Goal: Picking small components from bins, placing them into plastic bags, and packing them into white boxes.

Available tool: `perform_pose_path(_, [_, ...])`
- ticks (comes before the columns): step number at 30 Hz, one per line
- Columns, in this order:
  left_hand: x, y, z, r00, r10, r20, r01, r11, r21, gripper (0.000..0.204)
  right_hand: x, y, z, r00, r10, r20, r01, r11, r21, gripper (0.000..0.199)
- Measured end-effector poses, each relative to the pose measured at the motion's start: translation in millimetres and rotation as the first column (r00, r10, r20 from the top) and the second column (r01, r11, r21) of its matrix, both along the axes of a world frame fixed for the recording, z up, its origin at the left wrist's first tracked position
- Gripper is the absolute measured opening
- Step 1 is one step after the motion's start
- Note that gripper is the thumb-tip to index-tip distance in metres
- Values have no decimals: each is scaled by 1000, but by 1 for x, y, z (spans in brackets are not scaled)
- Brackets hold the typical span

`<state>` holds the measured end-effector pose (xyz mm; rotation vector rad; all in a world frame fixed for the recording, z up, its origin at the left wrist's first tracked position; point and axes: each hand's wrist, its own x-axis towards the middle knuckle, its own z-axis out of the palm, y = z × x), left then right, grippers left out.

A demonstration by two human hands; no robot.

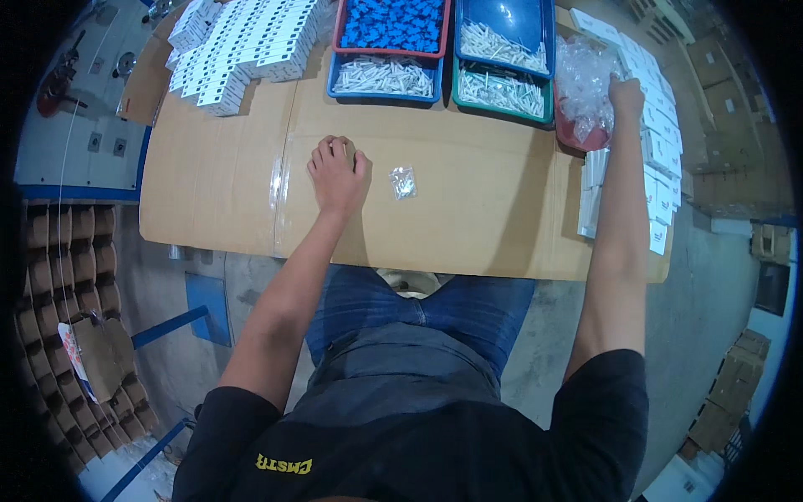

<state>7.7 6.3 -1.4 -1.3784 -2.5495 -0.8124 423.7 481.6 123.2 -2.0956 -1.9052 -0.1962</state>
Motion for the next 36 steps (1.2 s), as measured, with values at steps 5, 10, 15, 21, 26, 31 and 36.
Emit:
perform_pose_path(5, [-14,-15,-6,998,37,-49,-39,999,-33,35,-132,-206,-17,783,436,-443,-503,864,-38,29])
perform_pose_path(10, [-5,-5,-7,999,0,-47,0,1000,1,35,-212,-366,-72,698,280,-659,-661,605,-444,37])
perform_pose_path(15, [-5,-6,-6,999,14,-51,-14,1000,-7,34,-244,-400,-98,714,521,-468,-680,674,-288,30])
perform_pose_path(21, [-5,-6,-6,999,7,-39,-7,1000,-6,32,-221,-392,-107,24,-216,-976,-773,615,-155,14])
perform_pose_path(26, [-5,-6,-6,999,3,-50,-2,1000,11,33,-180,-383,-90,-55,-309,-950,-725,667,-175,24])
perform_pose_path(31, [-5,-7,-5,1000,-4,-11,4,1000,0,32,-141,-368,-84,-113,-278,-954,-690,713,-126,31])
perform_pose_path(36, [-4,-4,-6,998,3,-66,-2,1000,15,32,-104,-330,-103,-166,-86,-982,-550,835,20,13])
